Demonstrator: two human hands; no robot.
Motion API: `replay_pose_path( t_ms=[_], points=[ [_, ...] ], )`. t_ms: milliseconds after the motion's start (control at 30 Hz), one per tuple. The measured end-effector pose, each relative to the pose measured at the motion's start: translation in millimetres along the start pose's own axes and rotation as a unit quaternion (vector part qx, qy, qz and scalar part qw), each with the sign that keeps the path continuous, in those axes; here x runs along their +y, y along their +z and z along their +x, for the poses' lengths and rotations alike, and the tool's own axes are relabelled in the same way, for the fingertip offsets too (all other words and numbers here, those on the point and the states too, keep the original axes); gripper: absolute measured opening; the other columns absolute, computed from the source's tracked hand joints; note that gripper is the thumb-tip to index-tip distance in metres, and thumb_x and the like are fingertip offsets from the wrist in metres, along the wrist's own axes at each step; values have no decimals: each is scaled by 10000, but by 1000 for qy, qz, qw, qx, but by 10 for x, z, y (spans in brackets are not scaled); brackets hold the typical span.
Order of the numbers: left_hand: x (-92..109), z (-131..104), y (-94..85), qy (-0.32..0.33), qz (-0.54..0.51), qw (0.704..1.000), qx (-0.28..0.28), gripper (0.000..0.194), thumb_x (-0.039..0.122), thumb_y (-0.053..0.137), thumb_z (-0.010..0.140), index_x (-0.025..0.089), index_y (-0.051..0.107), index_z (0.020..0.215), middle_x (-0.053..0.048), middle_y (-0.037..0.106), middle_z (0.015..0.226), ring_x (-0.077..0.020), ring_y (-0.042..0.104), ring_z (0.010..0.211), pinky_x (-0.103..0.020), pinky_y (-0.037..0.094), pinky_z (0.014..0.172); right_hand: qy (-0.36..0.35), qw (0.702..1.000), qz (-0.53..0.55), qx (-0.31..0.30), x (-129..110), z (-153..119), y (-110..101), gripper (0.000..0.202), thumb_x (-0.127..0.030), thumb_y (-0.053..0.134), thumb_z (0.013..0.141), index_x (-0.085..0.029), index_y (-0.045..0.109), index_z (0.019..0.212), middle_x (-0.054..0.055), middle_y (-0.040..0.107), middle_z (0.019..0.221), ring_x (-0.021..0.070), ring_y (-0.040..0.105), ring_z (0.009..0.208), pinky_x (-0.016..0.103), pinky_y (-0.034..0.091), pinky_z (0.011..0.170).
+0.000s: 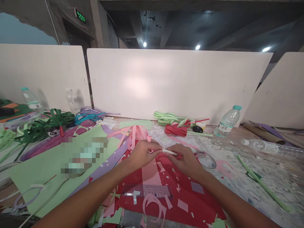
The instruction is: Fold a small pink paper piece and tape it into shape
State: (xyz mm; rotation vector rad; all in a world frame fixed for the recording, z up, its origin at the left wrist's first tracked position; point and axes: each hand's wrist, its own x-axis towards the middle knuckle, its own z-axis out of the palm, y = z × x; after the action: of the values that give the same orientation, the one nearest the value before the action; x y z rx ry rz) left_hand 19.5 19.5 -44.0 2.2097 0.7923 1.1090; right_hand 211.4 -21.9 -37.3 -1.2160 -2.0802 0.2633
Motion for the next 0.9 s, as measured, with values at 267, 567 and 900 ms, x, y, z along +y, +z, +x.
replay_pose_path(
  t_ms=[267,567,900],
  points=[
    [-29,55,-75,-123,-99,985,-67,190,287,631,787,188,756,891,-69,728,950,-203,651,893,-275,495,773,39,999,22,-18,17,6,47,230,-329,532,855,-204,698,757,13,642,652,149,497,580,260,329,532],
    [-36,64,-51,-145,-70,987,-5,208,319,594,797,192,752,838,-42,732,883,-199,642,833,-294,487,754,95,978,172,-72,19,0,82,274,-416,521,852,-183,593,727,-27,510,601,118,432,547,231,314,503],
    [-57,44,-29,-116,-34,991,55,233,334,543,840,185,723,846,-35,709,796,-145,570,666,-246,426,577,76,994,-27,-67,404,132,-358,229,-359,498,835,-200,663,823,57,670,838,185,570,684,300,444,620]
  ],
)
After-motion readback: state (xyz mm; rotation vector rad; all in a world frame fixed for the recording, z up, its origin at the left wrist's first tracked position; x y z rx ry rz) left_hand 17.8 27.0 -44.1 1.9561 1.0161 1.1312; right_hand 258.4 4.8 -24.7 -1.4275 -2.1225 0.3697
